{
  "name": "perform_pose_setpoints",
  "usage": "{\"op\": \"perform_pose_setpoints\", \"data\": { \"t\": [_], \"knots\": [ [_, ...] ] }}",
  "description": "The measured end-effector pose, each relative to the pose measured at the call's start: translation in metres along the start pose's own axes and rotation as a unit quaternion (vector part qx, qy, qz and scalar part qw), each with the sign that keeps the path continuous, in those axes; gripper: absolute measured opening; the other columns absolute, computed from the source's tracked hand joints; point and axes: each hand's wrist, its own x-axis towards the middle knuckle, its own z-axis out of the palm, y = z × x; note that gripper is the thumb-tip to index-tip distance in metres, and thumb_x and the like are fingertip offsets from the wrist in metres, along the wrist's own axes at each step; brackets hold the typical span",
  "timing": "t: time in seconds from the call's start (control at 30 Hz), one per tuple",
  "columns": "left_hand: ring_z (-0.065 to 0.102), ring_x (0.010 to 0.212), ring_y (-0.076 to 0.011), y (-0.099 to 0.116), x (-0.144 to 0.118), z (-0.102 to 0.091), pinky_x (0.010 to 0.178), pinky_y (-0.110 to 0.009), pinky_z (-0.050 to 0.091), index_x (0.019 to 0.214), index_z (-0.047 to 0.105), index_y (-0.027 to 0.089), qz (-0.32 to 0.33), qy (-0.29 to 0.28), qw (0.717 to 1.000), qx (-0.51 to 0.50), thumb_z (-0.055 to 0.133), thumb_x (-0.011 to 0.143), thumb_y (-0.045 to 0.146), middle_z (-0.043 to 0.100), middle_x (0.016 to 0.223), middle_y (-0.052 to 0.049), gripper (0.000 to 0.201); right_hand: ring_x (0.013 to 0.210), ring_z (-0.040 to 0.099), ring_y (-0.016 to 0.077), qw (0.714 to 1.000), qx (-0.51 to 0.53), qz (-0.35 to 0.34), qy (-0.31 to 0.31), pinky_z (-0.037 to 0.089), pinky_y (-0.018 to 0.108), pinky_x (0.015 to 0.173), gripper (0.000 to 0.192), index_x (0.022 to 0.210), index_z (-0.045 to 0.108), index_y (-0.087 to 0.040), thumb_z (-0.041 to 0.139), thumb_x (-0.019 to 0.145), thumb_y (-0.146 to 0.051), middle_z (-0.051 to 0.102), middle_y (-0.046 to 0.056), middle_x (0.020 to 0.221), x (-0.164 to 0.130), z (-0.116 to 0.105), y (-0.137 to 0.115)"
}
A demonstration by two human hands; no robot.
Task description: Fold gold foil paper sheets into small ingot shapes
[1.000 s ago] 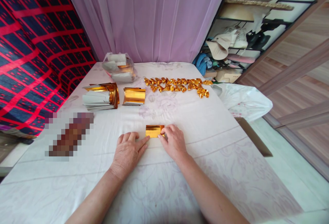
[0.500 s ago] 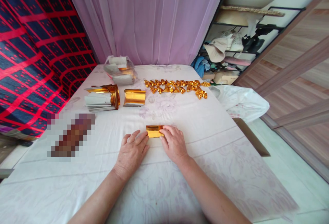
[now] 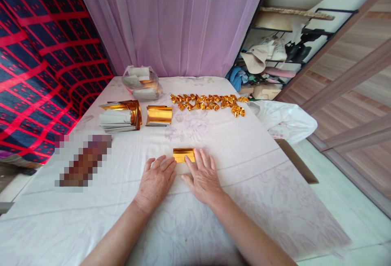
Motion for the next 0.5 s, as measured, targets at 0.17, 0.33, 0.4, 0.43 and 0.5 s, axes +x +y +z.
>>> {"op": "perform_pose_setpoints", "data": {
  "t": [0.17,0.33,0.4,0.43,0.5],
  "knots": [
    [0.058,0.115,-0.0334,-0.001,0.001,-0.002,0.094,-0.054,0.039,0.116,0.068,0.021,-0.005,0.001,1.0,-0.006,0.051,0.092,0.023,0.069,0.122,-0.005,0.029,0.147,0.013,0.031,0.999,-0.01,0.033,-0.003,0.014,0.057,0.114,0.058,0.145,0.042,-0.03,0.052,0.092,-0.049,0.023,0.012,0.159,-0.007,-0.001,0.004],
    [0.058,0.116,-0.0326,0.002,0.002,-0.003,0.097,-0.054,0.038,0.113,0.069,0.024,-0.012,0.006,1.0,-0.009,0.051,0.092,0.024,0.07,0.12,-0.005,0.028,0.147,0.016,0.0317,0.997,-0.015,0.076,-0.013,0.016,0.055,0.113,0.062,0.147,0.04,-0.025,0.047,0.093,-0.055,0.021,0.015,0.159,-0.011,-0.003,0.009],
    [0.057,0.116,-0.0326,0.004,0.004,-0.004,0.098,-0.054,0.037,0.112,0.069,0.023,-0.012,0.01,1.0,-0.007,0.053,0.091,0.025,0.07,0.119,-0.005,0.026,0.147,0.016,0.0314,0.997,-0.018,0.076,-0.02,0.015,0.055,0.114,0.062,0.147,0.04,-0.025,0.046,0.093,-0.055,0.021,0.015,0.159,-0.011,-0.004,0.01],
    [0.057,0.117,-0.0327,0.005,0.005,-0.004,0.098,-0.054,0.037,0.111,0.069,0.022,-0.013,0.013,1.0,-0.006,0.053,0.091,0.025,0.07,0.119,-0.006,0.026,0.147,0.015,0.0312,0.997,-0.019,0.075,-0.023,0.015,0.055,0.114,0.062,0.147,0.04,-0.025,0.046,0.093,-0.055,0.021,0.014,0.159,-0.011,-0.004,0.011],
    [0.057,0.118,-0.0324,0.009,0.006,-0.003,0.099,-0.054,0.037,0.109,0.069,0.02,-0.016,0.019,1.0,-0.002,0.053,0.091,0.025,0.069,0.12,-0.006,0.025,0.147,0.014,0.031,0.997,-0.022,0.074,-0.025,0.015,0.055,0.114,0.062,0.147,0.039,-0.026,0.047,0.093,-0.055,0.02,0.014,0.159,-0.011,-0.004,0.011]
  ]
}}
